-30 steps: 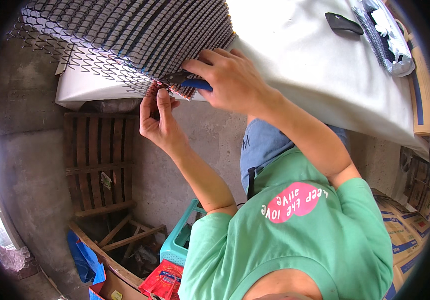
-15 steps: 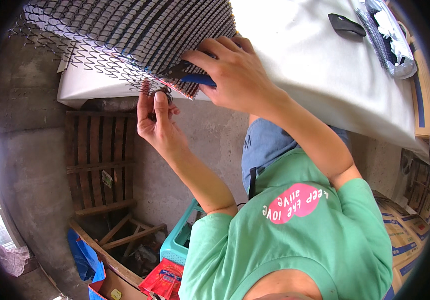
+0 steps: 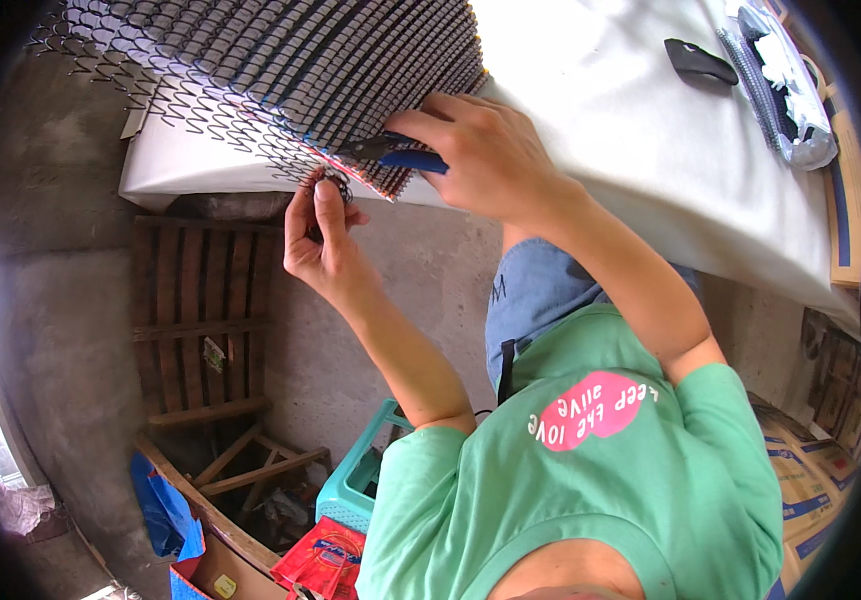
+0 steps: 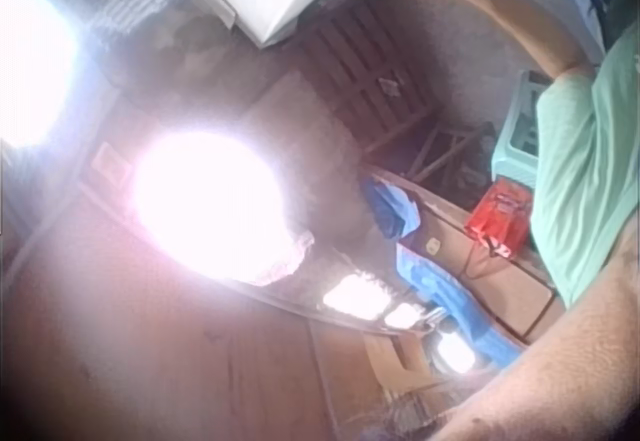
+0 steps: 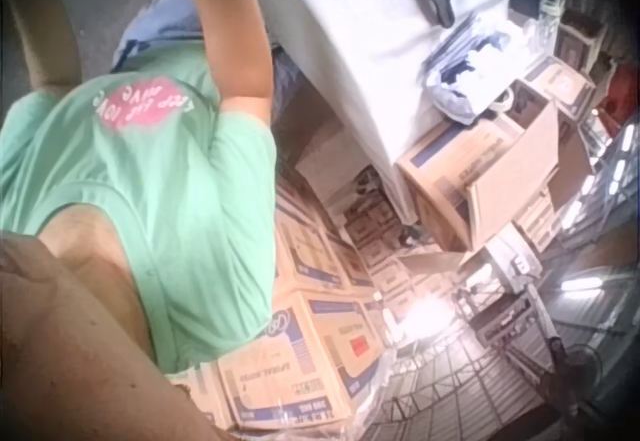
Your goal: The person uses shears to trim the ends of spiral bindings on a stack of notebooks, then picks up the stack and organizes them on a table.
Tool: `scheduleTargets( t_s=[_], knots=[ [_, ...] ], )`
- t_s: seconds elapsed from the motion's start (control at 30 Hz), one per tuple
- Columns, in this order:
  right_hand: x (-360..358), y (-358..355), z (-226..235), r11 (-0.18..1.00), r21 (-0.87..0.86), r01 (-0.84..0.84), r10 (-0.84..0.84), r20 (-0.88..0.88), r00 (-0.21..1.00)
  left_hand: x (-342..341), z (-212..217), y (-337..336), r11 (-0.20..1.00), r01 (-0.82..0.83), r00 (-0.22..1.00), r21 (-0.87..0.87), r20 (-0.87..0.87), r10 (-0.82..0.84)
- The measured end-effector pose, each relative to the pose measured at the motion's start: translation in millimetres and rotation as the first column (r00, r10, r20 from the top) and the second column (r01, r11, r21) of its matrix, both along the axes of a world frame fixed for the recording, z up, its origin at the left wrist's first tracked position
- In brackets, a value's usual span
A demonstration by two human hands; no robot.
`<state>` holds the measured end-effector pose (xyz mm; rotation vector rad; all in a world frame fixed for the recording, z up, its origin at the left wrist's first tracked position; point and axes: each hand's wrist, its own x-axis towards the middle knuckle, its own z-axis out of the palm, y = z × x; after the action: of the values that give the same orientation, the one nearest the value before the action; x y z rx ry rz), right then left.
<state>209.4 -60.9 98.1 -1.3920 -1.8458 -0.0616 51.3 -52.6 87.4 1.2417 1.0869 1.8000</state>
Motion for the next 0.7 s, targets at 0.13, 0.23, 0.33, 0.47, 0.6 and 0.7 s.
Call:
scheduleTargets(
  t_s=[0.13,0.23,0.33,0.47,0.6,0.7],
  knots=[
    [2,-3,8,0.991,0.121,0.049,-0.048,-0.012,0.999,-6,1,-1,0.999,0.042,0.996,0.015,0.077,-0.044],
    [0,0,12,0.995,0.097,0.034,-0.038,0.041,0.998,-4,4,2,0.999,0.049,0.996,0.014,0.08,-0.05],
    [-5,1,11,0.993,0.103,0.05,-0.054,0.045,0.998,-6,7,2,0.994,0.09,0.996,0.063,0.007,-0.091],
    [-7,1,13,0.997,0.066,0.036,-0.036,0.004,0.999,-10,10,6,0.995,0.09,0.995,0.053,-0.041,-0.088],
    [-9,3,11,0.998,0.063,0.01,-0.011,0.002,1.0,-8,13,5,0.993,0.091,0.995,0.069,-0.051,-0.088],
    [-9,5,11,0.999,0.04,-0.008,0.008,-0.007,1.0,-5,13,4,0.996,0.048,0.996,0.073,-0.074,-0.042]
  ],
)
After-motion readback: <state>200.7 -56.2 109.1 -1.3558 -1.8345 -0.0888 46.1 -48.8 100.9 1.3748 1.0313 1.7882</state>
